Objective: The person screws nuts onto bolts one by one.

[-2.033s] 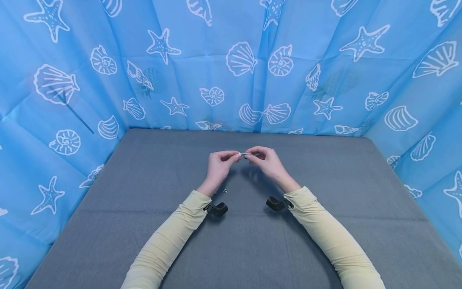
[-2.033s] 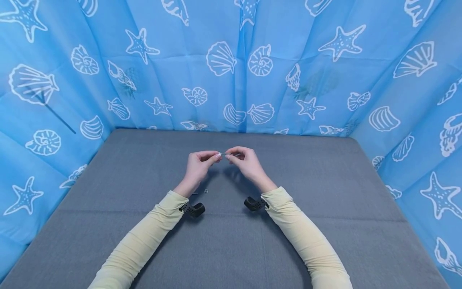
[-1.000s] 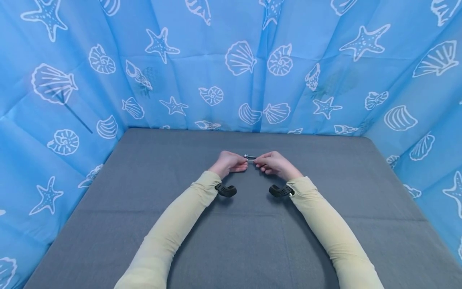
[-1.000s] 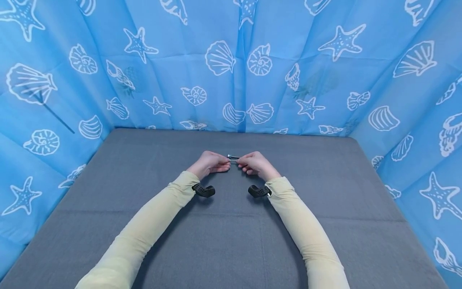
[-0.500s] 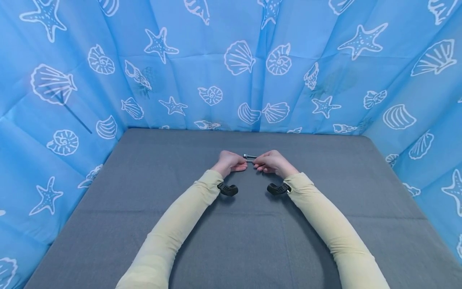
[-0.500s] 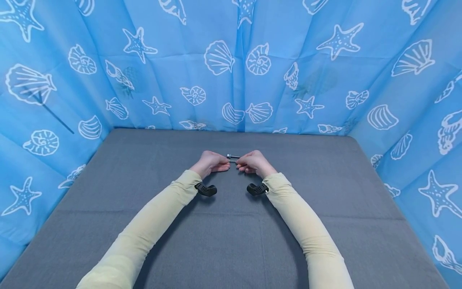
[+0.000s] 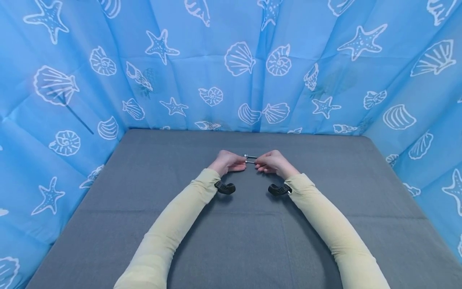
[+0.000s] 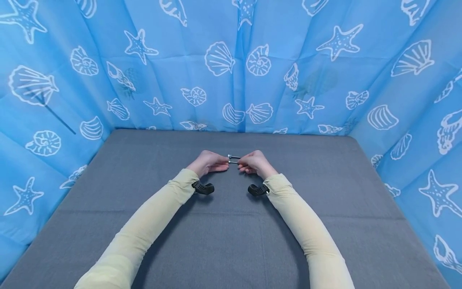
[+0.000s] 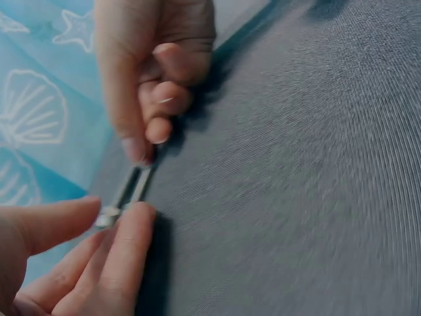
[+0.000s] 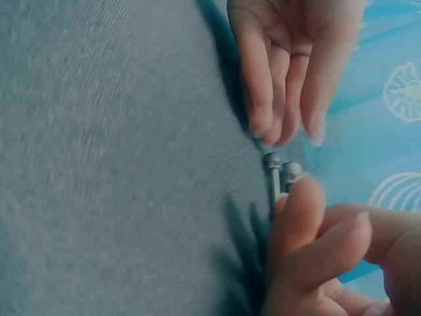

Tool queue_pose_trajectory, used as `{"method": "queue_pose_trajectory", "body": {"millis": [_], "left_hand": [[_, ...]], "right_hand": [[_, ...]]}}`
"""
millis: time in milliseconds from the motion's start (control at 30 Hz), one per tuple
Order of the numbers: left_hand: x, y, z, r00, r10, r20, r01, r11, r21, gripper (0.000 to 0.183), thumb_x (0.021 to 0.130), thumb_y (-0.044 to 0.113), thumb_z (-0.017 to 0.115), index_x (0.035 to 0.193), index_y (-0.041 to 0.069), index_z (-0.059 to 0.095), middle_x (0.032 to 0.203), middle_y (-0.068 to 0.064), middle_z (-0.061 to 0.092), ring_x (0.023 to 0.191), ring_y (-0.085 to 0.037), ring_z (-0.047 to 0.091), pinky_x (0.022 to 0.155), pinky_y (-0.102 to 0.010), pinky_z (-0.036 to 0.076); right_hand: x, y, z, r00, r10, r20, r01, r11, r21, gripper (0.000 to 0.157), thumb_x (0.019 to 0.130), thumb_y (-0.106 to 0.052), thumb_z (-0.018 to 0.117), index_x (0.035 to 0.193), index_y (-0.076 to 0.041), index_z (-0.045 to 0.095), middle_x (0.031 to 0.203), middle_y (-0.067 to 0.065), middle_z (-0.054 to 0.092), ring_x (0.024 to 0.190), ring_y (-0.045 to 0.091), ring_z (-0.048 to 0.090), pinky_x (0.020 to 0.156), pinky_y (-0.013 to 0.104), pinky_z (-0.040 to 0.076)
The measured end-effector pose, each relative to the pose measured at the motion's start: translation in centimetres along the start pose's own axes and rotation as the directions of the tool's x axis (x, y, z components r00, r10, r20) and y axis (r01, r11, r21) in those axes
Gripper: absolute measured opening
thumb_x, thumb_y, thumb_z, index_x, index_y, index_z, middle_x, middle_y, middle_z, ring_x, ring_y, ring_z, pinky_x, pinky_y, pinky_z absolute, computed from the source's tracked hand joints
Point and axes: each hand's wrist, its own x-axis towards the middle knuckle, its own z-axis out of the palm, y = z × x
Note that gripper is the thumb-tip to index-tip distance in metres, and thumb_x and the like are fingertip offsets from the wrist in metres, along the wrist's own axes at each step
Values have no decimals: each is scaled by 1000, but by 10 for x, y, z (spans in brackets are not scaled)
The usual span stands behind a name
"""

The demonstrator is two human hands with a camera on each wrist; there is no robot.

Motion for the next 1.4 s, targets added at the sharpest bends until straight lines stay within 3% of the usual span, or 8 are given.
{"method": "queue_pose_trajectory", "body": {"millis": [133,300,467,633,900,1067,1300,1400], "left_hand": [[-14,11,-19,998,15,68,-20,997,72,32,88,5,70,117,-6,64,106,-20,68,84,-23,70,78,-33,57],[-32,17,-55,991,28,132,-35,998,53,41,89,7,69,126,-6,58,96,-16,70,81,-21,70,83,-35,55],[-46,8,-90,987,14,161,-23,998,52,45,90,11,68,130,-6,54,98,-15,70,84,-21,70,87,-37,54],[-52,-5,-112,986,-15,164,0,996,93,43,91,14,68,127,-7,56,96,-13,70,83,-20,69,84,-35,55],[-57,-24,-129,985,-59,159,29,982,186,41,92,27,66,120,-3,62,96,-11,71,86,-20,70,80,-32,57],[-66,-32,-135,985,-65,162,23,968,250,38,91,26,68,116,-3,64,94,-11,71,84,-19,70,77,-32,57],[-76,-36,-134,984,-25,178,-34,947,319,37,88,22,72,111,-5,66,93,-14,71,79,-17,70,74,-32,58],[-80,-37,-131,984,19,177,-88,916,391,36,83,22,77,108,-4,69,92,-14,72,78,-17,70,72,-31,58]], "right_hand": [[-7,1,1,998,-51,23,51,999,3,30,94,-14,62,117,4,61,76,2,68,62,6,63,51,17,50],[-15,-2,9,991,-98,86,98,995,3,34,94,-17,62,120,5,60,82,4,69,64,7,63,53,18,51],[-21,-1,26,978,-113,174,116,993,-10,32,94,-17,62,118,5,62,86,7,69,66,9,63,52,19,50],[-24,2,42,958,-146,246,152,988,-8,30,94,-16,62,114,6,63,85,7,70,65,9,63,50,19,48],[-31,4,65,933,-143,329,186,977,-103,24,93,-16,64,109,2,69,88,10,71,65,10,63,51,19,49],[-34,8,77,911,-178,373,252,955,-159,21,92,-15,65,105,1,70,86,10,71,64,11,63,51,21,50],[-37,8,86,906,-226,357,321,918,-234,15,87,-12,71,96,-1,73,75,8,70,59,11,62,48,22,50],[-39,7,89,907,-257,333,358,887,-291,12,84,-12,74,91,-2,74,71,8,69,57,11,63,47,23,51]]}}
